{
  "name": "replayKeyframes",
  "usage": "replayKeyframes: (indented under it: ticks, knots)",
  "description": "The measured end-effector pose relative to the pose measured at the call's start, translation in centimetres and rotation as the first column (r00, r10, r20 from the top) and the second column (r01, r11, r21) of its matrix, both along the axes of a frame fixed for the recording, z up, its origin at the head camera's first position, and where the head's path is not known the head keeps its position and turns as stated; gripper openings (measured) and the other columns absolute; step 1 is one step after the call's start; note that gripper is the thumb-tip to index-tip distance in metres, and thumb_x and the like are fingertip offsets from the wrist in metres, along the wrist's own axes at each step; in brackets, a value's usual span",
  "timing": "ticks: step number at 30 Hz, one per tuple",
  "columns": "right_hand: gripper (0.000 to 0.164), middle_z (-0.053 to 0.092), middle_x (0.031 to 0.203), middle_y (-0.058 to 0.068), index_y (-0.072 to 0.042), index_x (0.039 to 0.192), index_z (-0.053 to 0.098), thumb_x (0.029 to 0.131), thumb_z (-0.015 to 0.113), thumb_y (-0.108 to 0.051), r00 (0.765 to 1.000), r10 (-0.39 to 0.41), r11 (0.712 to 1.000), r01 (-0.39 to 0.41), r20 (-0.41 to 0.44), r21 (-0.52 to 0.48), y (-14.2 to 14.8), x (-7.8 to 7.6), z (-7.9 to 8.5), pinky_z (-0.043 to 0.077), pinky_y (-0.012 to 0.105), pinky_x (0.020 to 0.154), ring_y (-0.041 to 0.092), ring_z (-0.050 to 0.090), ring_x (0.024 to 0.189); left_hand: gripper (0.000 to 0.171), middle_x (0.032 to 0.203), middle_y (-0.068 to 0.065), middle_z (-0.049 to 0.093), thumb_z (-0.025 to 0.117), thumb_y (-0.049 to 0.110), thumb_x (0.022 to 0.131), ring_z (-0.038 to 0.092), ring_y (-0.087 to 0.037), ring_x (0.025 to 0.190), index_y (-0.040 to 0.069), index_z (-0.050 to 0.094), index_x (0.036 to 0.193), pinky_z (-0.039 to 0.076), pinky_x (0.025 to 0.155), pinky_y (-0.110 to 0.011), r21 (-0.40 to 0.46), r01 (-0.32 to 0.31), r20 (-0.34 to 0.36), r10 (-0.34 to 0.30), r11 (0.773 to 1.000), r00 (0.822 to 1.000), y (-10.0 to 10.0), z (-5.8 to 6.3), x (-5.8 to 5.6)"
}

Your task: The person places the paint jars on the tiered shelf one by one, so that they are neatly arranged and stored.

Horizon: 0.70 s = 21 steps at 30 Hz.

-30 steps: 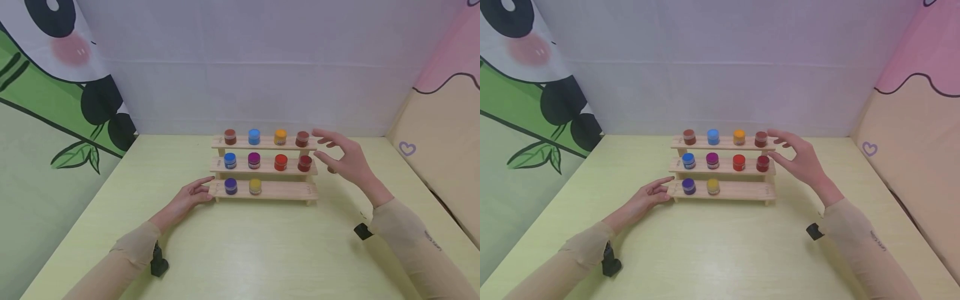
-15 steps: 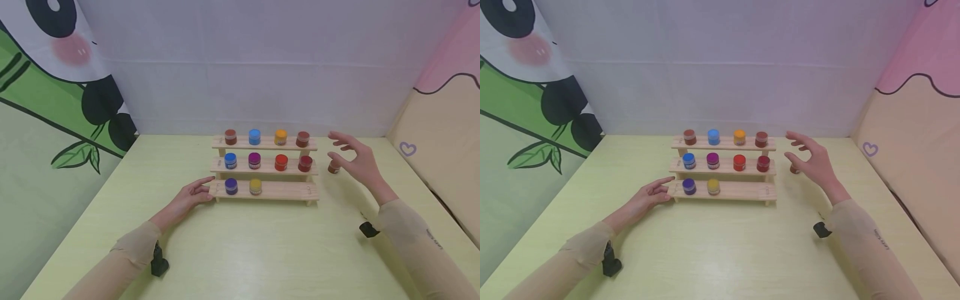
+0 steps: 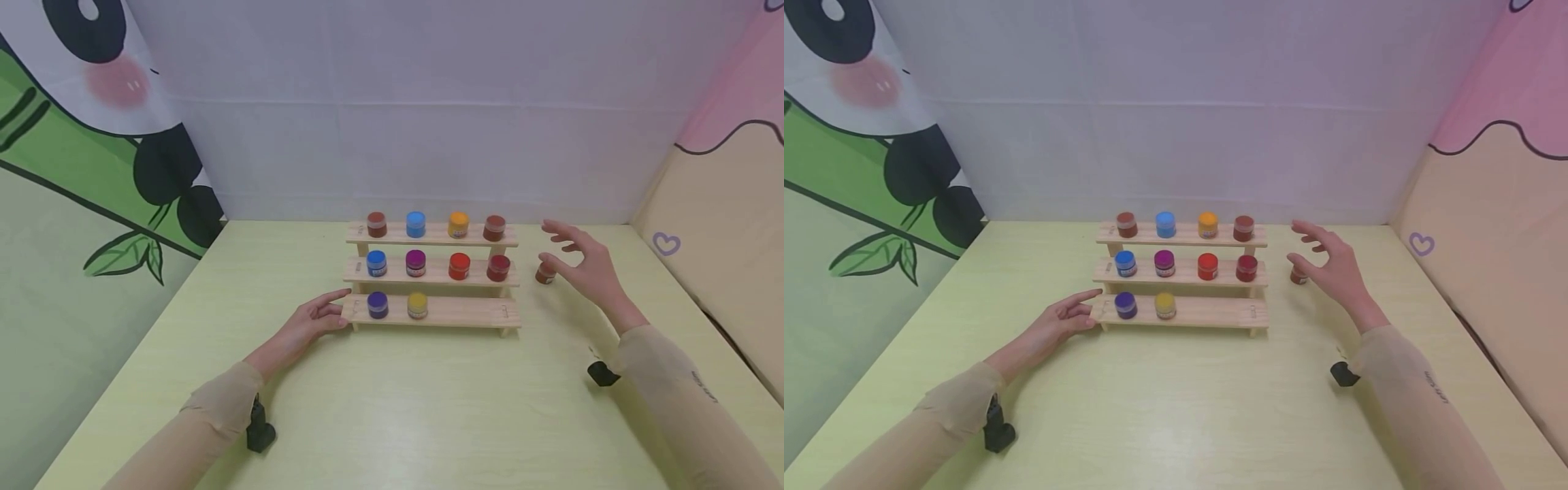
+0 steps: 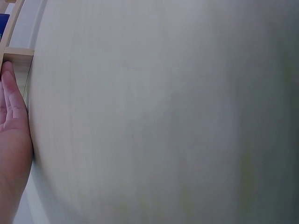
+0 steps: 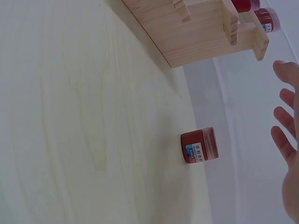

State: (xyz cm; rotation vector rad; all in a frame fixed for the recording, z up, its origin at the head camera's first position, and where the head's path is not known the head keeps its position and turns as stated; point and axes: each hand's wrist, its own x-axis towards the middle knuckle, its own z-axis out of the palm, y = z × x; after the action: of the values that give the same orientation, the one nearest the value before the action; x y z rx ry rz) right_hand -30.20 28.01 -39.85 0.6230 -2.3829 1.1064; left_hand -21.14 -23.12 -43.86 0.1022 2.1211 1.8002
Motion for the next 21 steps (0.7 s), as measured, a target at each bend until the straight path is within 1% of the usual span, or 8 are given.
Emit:
replayKeyframes:
  ticks: [3, 5, 10, 12, 14, 18, 21]
  knots:
    - [0.064, 0.061, 0.137, 0.011, -0.028, 0.145, 0.050, 0.088, 0.075, -0.012, 1.000, -0.007, 1.000, 0.007, 0.023, 0.012, 0.3, -0.2, -0.4, 0.040, 0.008, 0.089, -0.004, 0.052, 0.111, 0.066, 0.125, -0.002, 0.065, 0.066, 0.022, 0.095, 0.064, -0.009, 0.111, 0.022, 0.035, 0.154, 0.050, 0.095, -0.023, 0.000, -0.001, 0.001, 0.001, 1.000, 1.000, 0.0, 0.0, 0.0]
    - [0.063, 0.060, 0.138, 0.011, -0.027, 0.145, 0.050, 0.089, 0.074, -0.016, 0.999, -0.017, 1.000, 0.016, 0.045, 0.027, 0.4, -0.2, -0.6, 0.038, 0.007, 0.090, -0.002, 0.051, 0.112, 0.066, 0.124, -0.002, 0.066, 0.066, 0.022, 0.095, 0.064, -0.009, 0.110, 0.022, 0.036, 0.154, 0.050, 0.095, -0.023, 0.001, -0.005, 0.002, 0.005, 1.000, 1.000, 0.0, -0.1, 0.0]
    - [0.061, 0.057, 0.142, 0.010, -0.026, 0.145, 0.050, 0.089, 0.074, -0.020, 0.994, -0.042, 0.997, 0.035, 0.101, 0.067, 0.8, -0.4, -1.0, 0.037, 0.009, 0.090, 0.015, 0.051, 0.115, 0.066, 0.124, -0.002, 0.066, 0.066, 0.022, 0.095, 0.064, -0.009, 0.111, 0.022, 0.036, 0.154, 0.050, 0.095, -0.023, 0.000, -0.005, 0.001, 0.005, 1.000, 1.000, 0.0, 0.0, 0.0]
    - [0.061, 0.056, 0.143, 0.010, -0.026, 0.145, 0.050, 0.089, 0.074, -0.019, 0.991, -0.045, 0.996, 0.035, 0.123, 0.079, 1.0, -0.4, -1.2, 0.037, 0.012, 0.090, 0.021, 0.051, 0.116, 0.066, 0.125, -0.002, 0.065, 0.066, 0.023, 0.095, 0.064, -0.009, 0.111, 0.022, 0.036, 0.154, 0.050, 0.095, -0.023, -0.001, -0.002, 0.000, 0.002, 1.000, 1.000, 0.0, 0.0, 0.0]
    - [0.061, 0.055, 0.144, 0.009, -0.026, 0.145, 0.050, 0.089, 0.074, -0.019, 0.989, -0.041, 0.995, 0.029, 0.142, 0.091, 1.1, -0.5, -1.4, 0.038, 0.016, 0.090, 0.024, 0.050, 0.116, 0.066, 0.126, -0.003, 0.065, 0.066, 0.023, 0.095, 0.064, -0.009, 0.112, 0.023, 0.036, 0.154, 0.050, 0.096, -0.023, -0.002, 0.000, 0.001, 0.000, 1.000, 1.000, 0.0, 0.0, 0.0]
    - [0.063, 0.054, 0.146, 0.007, -0.027, 0.146, 0.049, 0.089, 0.075, -0.020, 0.984, -0.042, 0.993, 0.022, 0.173, 0.116, 1.3, -0.5, -1.7, 0.039, 0.025, 0.092, 0.023, 0.049, 0.116, 0.066, 0.128, -0.004, 0.065, 0.066, 0.023, 0.095, 0.063, -0.009, 0.113, 0.023, 0.035, 0.154, 0.049, 0.097, -0.024, 0.000, 0.005, 0.005, -0.005, 1.000, 1.000, -0.1, 0.0, 0.0]
    - [0.063, 0.054, 0.145, 0.008, -0.027, 0.146, 0.050, 0.089, 0.075, -0.020, 0.983, -0.046, 0.991, 0.022, 0.179, 0.131, 1.5, -0.6, -1.9, 0.040, 0.029, 0.092, 0.024, 0.049, 0.118, 0.066, 0.128, -0.003, 0.065, 0.066, 0.023, 0.095, 0.063, -0.009, 0.113, 0.023, 0.035, 0.154, 0.049, 0.097, -0.024, 0.000, 0.006, 0.004, -0.006, 1.000, 1.000, -0.1, 0.0, 0.0]
